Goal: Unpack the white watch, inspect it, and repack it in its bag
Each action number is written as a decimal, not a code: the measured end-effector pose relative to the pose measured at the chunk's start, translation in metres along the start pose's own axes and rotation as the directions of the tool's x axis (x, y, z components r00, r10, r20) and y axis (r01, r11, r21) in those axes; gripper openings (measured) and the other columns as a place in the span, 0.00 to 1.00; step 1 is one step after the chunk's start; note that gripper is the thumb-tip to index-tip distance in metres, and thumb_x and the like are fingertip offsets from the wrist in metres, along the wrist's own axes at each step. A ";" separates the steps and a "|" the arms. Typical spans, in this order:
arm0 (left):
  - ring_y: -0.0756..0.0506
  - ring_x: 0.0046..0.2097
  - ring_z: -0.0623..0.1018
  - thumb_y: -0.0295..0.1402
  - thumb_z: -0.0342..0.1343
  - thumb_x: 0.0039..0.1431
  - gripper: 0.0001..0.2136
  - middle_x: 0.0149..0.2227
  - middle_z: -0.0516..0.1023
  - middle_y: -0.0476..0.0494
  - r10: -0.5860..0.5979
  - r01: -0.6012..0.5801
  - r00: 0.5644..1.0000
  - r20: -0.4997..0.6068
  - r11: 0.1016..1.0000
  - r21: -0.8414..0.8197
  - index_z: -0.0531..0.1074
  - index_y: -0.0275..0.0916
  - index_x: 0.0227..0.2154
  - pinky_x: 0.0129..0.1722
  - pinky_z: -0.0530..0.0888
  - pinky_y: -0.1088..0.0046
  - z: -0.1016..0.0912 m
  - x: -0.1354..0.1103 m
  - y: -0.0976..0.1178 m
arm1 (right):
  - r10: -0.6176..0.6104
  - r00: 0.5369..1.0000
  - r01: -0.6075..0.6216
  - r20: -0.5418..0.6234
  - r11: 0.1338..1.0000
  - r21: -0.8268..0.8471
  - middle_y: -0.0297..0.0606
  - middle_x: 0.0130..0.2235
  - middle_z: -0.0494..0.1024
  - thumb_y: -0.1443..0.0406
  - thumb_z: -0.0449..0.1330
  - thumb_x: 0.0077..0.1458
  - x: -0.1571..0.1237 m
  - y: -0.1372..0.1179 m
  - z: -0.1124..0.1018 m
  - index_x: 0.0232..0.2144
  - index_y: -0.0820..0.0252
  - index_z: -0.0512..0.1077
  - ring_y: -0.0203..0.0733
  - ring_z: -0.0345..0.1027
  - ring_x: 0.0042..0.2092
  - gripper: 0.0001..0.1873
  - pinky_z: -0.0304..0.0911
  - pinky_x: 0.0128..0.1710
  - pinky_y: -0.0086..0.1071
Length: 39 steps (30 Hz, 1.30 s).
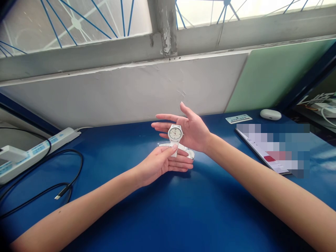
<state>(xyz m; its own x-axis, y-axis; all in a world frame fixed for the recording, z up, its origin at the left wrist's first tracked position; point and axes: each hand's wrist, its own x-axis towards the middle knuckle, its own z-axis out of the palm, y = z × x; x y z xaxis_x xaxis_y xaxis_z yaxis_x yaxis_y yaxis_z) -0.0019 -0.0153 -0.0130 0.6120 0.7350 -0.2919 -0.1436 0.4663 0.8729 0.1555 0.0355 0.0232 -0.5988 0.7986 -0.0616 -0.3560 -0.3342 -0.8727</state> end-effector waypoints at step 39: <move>0.34 0.61 0.68 0.43 0.54 0.66 0.24 0.59 0.70 0.32 0.320 -0.286 0.880 0.352 -0.235 0.929 0.64 0.36 0.60 0.60 0.66 0.54 -0.045 0.006 0.000 | -0.476 0.820 0.232 0.319 -0.232 -0.945 0.42 0.51 0.80 0.64 0.59 0.63 -0.079 0.038 -0.080 0.52 0.55 0.75 0.49 0.77 0.50 0.16 0.73 0.50 0.41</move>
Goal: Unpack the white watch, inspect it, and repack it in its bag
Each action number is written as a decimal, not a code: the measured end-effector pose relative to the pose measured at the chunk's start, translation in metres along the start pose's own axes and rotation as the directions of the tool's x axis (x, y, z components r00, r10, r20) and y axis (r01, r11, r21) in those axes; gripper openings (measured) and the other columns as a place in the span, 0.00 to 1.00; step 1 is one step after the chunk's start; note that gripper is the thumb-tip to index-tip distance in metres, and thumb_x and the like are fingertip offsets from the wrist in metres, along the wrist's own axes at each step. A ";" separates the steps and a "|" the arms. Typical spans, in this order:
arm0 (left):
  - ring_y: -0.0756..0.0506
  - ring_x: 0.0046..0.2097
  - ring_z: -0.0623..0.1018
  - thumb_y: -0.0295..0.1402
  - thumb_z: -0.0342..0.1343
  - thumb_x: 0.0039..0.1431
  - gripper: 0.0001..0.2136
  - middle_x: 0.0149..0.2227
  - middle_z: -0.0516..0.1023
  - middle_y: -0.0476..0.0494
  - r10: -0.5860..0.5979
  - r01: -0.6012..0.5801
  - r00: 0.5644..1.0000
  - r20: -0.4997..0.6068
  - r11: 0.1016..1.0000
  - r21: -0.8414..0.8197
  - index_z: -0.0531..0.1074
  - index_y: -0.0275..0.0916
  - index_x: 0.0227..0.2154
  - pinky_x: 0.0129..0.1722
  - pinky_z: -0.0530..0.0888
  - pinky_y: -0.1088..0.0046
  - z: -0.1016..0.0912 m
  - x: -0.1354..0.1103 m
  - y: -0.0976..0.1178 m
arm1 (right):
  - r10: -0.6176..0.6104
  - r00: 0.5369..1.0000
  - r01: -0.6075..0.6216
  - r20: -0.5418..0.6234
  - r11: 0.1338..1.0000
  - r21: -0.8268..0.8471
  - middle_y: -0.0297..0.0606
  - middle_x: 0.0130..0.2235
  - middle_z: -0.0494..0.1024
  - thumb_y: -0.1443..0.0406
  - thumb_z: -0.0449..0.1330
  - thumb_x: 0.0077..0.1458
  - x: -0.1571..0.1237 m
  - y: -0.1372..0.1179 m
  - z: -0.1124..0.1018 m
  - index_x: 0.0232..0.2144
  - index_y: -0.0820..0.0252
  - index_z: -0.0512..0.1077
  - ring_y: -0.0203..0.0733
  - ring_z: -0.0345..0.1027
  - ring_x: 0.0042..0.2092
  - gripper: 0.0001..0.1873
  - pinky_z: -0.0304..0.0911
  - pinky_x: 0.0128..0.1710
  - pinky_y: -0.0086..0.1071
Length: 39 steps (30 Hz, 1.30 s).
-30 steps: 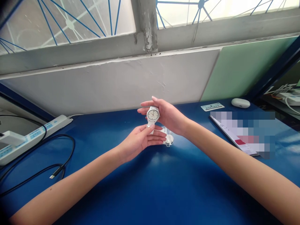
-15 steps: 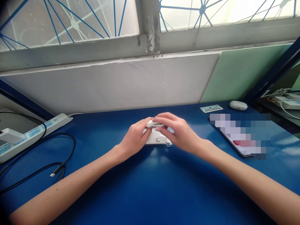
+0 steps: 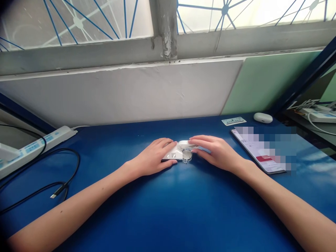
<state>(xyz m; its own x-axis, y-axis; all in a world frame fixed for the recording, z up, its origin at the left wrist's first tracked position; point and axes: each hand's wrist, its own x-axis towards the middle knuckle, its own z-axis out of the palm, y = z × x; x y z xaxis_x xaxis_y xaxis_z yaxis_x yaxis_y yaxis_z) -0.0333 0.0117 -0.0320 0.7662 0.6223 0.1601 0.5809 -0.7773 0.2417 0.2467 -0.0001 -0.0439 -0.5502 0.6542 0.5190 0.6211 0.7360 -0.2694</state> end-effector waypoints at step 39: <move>0.36 0.59 0.69 0.43 0.57 0.64 0.24 0.58 0.71 0.32 -0.016 -0.002 0.990 -0.138 0.992 -0.125 0.66 0.35 0.57 0.59 0.69 0.55 0.010 0.000 -0.002 | -0.018 0.993 0.026 0.119 0.997 -0.068 0.40 0.47 0.83 0.65 0.55 0.65 -0.001 -0.003 0.007 0.48 0.51 0.78 0.49 0.76 0.44 0.14 0.72 0.43 0.43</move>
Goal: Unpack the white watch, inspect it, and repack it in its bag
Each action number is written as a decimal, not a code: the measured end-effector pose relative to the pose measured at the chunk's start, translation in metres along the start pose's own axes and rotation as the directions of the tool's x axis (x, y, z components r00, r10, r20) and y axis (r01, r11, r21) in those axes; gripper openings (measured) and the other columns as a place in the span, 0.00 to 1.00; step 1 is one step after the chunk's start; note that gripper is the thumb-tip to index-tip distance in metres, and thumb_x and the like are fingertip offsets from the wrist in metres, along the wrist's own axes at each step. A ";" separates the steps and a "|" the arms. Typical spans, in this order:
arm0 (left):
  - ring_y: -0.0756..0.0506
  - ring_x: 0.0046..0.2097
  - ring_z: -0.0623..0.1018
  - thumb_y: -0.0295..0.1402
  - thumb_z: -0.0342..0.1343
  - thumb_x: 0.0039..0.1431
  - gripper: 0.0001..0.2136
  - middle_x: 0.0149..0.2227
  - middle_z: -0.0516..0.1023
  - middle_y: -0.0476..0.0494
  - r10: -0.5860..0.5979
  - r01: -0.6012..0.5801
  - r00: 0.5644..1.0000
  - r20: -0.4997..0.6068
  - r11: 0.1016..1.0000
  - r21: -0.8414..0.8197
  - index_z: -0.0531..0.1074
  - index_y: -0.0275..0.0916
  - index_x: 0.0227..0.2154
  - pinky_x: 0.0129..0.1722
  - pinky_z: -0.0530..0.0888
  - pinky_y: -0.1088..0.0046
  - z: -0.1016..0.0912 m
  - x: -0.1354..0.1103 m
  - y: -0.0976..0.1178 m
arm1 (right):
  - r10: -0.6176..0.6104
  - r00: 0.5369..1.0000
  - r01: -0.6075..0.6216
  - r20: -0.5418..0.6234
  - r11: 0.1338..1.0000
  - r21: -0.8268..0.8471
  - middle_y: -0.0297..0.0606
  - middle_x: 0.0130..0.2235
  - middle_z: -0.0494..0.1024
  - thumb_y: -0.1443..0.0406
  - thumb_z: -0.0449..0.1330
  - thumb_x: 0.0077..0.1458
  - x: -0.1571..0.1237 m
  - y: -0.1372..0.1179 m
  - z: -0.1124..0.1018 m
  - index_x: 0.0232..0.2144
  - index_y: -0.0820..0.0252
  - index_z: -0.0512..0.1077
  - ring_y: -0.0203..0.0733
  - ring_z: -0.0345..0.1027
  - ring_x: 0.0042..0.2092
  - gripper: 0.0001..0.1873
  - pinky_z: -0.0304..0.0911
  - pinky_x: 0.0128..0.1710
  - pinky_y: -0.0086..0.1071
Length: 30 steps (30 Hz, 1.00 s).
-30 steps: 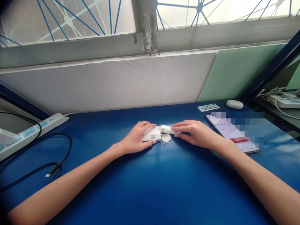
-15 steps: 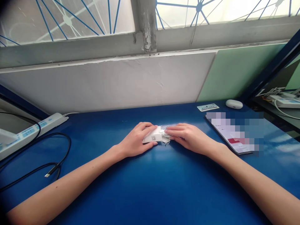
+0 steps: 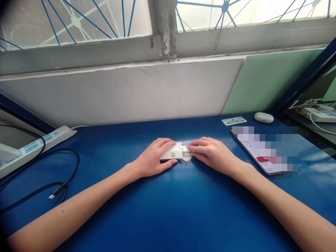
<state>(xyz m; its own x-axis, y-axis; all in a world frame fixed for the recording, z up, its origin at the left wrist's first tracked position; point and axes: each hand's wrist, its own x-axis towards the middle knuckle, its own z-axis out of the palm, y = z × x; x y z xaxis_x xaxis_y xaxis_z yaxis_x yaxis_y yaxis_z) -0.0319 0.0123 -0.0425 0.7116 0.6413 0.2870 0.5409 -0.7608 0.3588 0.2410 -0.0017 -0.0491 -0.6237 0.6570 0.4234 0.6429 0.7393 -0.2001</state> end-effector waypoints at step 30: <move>0.31 0.70 0.54 0.44 0.43 0.70 0.27 0.67 0.59 0.27 -0.090 0.074 0.987 0.135 0.990 0.117 0.55 0.32 0.65 0.66 0.56 0.47 0.001 0.001 -0.001 | 0.030 0.990 -0.045 0.140 0.993 0.106 0.50 0.68 0.61 0.61 0.55 0.65 0.000 -0.021 0.005 0.58 0.57 0.68 0.58 0.55 0.67 0.21 0.62 0.62 0.53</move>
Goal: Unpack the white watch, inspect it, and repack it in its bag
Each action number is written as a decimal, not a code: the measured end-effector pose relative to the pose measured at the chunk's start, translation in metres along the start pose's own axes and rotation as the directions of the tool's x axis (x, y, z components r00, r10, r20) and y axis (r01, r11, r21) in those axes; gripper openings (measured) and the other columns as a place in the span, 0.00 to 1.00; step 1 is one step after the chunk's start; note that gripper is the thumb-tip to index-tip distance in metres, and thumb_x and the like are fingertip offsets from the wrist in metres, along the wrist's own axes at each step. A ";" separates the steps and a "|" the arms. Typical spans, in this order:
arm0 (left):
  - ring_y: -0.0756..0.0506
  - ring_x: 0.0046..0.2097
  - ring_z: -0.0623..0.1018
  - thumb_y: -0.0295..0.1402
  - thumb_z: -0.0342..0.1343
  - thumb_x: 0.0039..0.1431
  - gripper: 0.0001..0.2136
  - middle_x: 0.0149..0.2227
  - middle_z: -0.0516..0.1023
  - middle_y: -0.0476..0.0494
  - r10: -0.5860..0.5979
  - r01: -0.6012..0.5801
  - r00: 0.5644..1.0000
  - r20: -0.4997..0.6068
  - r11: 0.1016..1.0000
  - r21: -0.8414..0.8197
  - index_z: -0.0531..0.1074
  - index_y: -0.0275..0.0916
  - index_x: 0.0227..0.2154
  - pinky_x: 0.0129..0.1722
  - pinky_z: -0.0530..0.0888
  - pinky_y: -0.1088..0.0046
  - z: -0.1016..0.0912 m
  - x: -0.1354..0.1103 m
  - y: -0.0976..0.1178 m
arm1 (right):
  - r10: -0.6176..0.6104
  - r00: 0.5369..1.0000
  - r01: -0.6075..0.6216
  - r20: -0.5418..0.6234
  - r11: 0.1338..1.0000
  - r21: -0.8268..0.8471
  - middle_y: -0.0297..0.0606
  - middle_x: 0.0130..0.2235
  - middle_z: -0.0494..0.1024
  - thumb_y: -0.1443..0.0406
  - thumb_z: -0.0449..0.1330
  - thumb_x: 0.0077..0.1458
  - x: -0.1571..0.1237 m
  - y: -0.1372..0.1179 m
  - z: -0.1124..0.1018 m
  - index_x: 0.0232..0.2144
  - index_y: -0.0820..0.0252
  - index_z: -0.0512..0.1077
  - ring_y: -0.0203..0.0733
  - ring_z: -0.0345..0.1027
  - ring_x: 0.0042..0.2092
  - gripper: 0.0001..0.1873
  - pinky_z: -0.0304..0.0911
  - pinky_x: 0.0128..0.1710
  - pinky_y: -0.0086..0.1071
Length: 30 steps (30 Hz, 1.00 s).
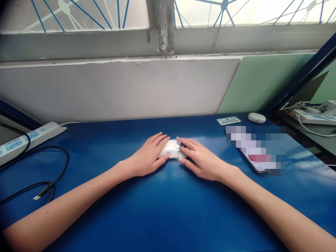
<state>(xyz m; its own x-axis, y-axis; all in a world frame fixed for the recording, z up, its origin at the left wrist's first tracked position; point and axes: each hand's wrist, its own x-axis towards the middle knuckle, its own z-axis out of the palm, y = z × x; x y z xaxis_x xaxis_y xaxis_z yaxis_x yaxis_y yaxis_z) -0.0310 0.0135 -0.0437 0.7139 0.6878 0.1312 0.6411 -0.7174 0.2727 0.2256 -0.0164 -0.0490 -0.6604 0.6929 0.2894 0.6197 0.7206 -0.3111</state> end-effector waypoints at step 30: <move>0.33 0.70 0.56 0.47 0.41 0.71 0.29 0.68 0.58 0.30 -0.041 0.039 0.998 0.046 0.998 0.054 0.54 0.33 0.66 0.67 0.54 0.51 0.000 0.001 0.006 | 0.054 0.974 -0.081 -0.219 0.990 -0.117 0.45 0.48 0.81 0.63 0.56 0.63 0.001 0.020 -0.009 0.41 0.57 0.79 0.55 0.71 0.55 0.11 0.70 0.54 0.50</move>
<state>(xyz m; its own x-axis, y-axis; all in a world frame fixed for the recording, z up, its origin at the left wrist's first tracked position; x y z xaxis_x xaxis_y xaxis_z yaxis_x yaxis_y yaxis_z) -0.0264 0.0093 -0.0418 0.6991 0.7110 0.0756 0.6824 -0.6951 0.2262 0.2414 -0.0016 -0.0463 -0.5173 0.7196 0.4632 0.7163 0.6602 -0.2257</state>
